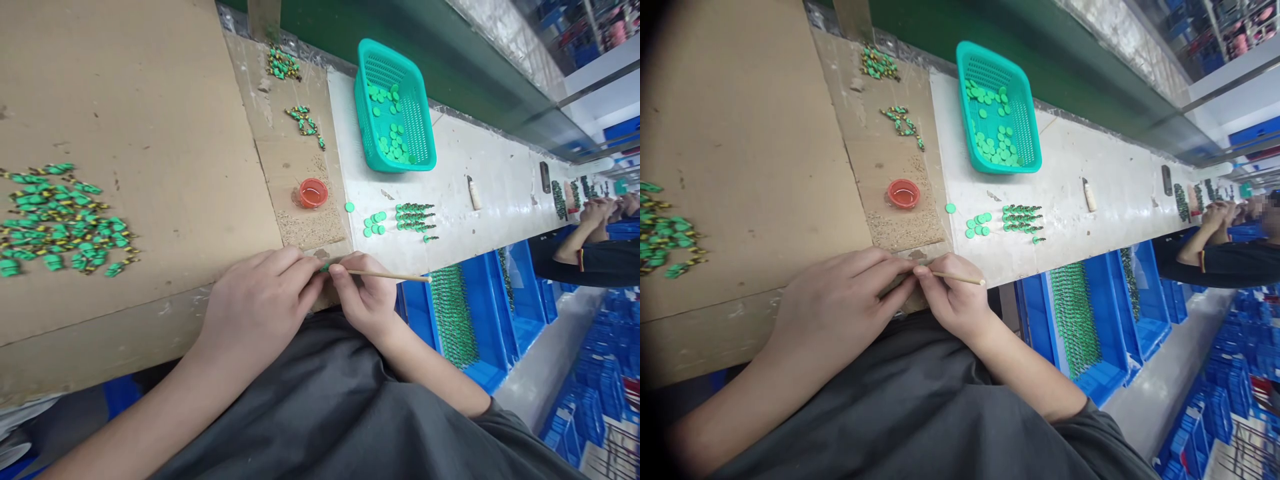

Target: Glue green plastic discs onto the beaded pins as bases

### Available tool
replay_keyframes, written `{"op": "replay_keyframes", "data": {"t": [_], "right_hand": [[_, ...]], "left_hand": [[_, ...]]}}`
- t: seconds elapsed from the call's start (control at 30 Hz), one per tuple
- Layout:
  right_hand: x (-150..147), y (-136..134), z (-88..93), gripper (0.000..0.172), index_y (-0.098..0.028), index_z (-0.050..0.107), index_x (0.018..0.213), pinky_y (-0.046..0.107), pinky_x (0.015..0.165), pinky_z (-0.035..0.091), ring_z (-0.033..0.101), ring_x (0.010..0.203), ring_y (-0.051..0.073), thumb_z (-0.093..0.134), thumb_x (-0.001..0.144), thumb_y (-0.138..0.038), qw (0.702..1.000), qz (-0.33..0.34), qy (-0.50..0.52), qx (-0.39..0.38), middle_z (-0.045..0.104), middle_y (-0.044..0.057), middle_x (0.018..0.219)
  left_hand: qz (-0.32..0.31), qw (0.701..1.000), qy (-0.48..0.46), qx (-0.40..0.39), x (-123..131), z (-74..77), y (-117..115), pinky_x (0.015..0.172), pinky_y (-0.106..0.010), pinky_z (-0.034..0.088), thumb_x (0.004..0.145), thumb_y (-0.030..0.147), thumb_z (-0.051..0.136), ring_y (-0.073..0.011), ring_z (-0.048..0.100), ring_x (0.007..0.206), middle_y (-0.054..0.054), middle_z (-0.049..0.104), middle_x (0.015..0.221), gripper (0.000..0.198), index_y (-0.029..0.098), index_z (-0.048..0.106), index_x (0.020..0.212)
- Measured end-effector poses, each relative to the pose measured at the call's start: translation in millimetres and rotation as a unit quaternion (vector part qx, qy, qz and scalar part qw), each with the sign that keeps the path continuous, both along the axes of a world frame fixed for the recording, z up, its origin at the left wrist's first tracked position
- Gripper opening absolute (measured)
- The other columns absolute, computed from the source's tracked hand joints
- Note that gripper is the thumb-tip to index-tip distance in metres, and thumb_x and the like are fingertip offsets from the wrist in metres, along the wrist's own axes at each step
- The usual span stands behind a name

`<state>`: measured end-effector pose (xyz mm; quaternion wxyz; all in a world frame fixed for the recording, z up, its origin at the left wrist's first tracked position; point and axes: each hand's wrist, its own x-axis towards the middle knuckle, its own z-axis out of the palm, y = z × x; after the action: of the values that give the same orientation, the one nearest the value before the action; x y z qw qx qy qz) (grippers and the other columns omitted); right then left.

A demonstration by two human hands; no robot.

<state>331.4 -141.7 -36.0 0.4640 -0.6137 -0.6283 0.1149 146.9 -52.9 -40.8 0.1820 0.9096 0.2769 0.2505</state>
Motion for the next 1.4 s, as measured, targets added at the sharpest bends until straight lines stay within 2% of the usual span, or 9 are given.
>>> {"op": "replay_keyframes", "data": {"t": [0.27, 0.5, 0.7, 0.93, 1.07, 1.23, 1.4], "right_hand": [[0, 0, -1.9, 0.022, -0.027, 0.063, 0.095, 0.030, 0.065, 0.058, 0.067, 0.067, 0.015, 0.065, 0.117, -0.025, 1.000, -0.011, 0.019, 0.007, 0.067, -0.004, 0.077], [0, -1, -2.6, 0.022, -0.027, 0.063, 0.095, 0.030, 0.066, 0.059, 0.068, 0.067, 0.015, 0.064, 0.117, -0.026, 0.999, -0.030, 0.031, 0.009, 0.068, -0.003, 0.078], [-1, 0, 1.2, 0.022, -0.026, 0.064, 0.094, 0.029, 0.066, 0.058, 0.067, 0.067, 0.014, 0.066, 0.115, -0.023, 1.000, -0.019, 0.021, 0.001, 0.068, -0.004, 0.077], [5, -3, 19.8, 0.013, -0.026, 0.069, 0.103, 0.031, 0.074, 0.064, 0.076, 0.079, 0.017, 0.067, 0.115, -0.021, 0.998, -0.004, -0.030, -0.060, 0.077, -0.001, 0.088], [13, -5, 29.5, 0.010, -0.026, 0.068, 0.108, 0.035, 0.083, 0.065, 0.078, 0.090, 0.019, 0.065, 0.116, -0.020, 0.994, 0.020, -0.055, -0.089, 0.078, 0.002, 0.097], [18, -5, 31.6, 0.009, -0.026, 0.066, 0.111, 0.036, 0.087, 0.065, 0.077, 0.095, 0.020, 0.061, 0.116, -0.019, 0.992, 0.025, -0.029, -0.122, 0.077, 0.004, 0.102], [21, -4, 30.2, 0.009, -0.026, 0.066, 0.111, 0.037, 0.090, 0.065, 0.078, 0.099, 0.021, 0.061, 0.114, -0.020, 0.990, 0.026, -0.007, -0.136, 0.079, 0.005, 0.104]], "left_hand": [[0.012, 0.998, 0.013, -0.057, 1, -0.5, 0, 0.074, -0.042, 0.052, 0.118, 0.037, 0.057, -0.0253, 0.075, 0.087, -0.005, 0.079, 0.094, 0.030, 0.024, 0.084, 0.113], [0.008, 1.000, -0.002, -0.004, 1, 1.6, 0, 0.072, -0.042, 0.049, 0.118, 0.034, 0.057, -0.0238, 0.072, 0.081, -0.004, 0.075, 0.088, 0.029, 0.021, 0.081, 0.107], [0.008, 1.000, -0.006, 0.000, 2, 2.8, 0, 0.069, -0.043, 0.045, 0.118, 0.032, 0.056, -0.0235, 0.071, 0.079, -0.003, 0.073, 0.086, 0.028, 0.022, 0.080, 0.106], [-0.017, 0.998, 0.041, -0.042, 0, -0.7, -1, 0.076, -0.045, 0.049, 0.120, 0.035, 0.047, -0.0261, 0.070, 0.086, -0.005, 0.075, 0.091, 0.038, 0.023, 0.078, 0.102], [-0.005, 0.999, 0.035, -0.014, 0, -2.2, -2, 0.075, -0.045, 0.049, 0.120, 0.035, 0.051, -0.0258, 0.069, 0.084, -0.004, 0.073, 0.089, 0.033, 0.023, 0.077, 0.103], [-0.008, 0.999, 0.006, 0.031, 1, -2.1, -1, 0.074, -0.043, 0.050, 0.119, 0.034, 0.055, -0.0239, 0.069, 0.081, -0.003, 0.072, 0.089, 0.030, 0.021, 0.078, 0.104], [-0.009, 1.000, 0.018, 0.002, 0, -3.7, -1, 0.073, -0.044, 0.050, 0.120, 0.036, 0.053, -0.0249, 0.073, 0.086, -0.004, 0.079, 0.095, 0.034, 0.023, 0.079, 0.103]]}}
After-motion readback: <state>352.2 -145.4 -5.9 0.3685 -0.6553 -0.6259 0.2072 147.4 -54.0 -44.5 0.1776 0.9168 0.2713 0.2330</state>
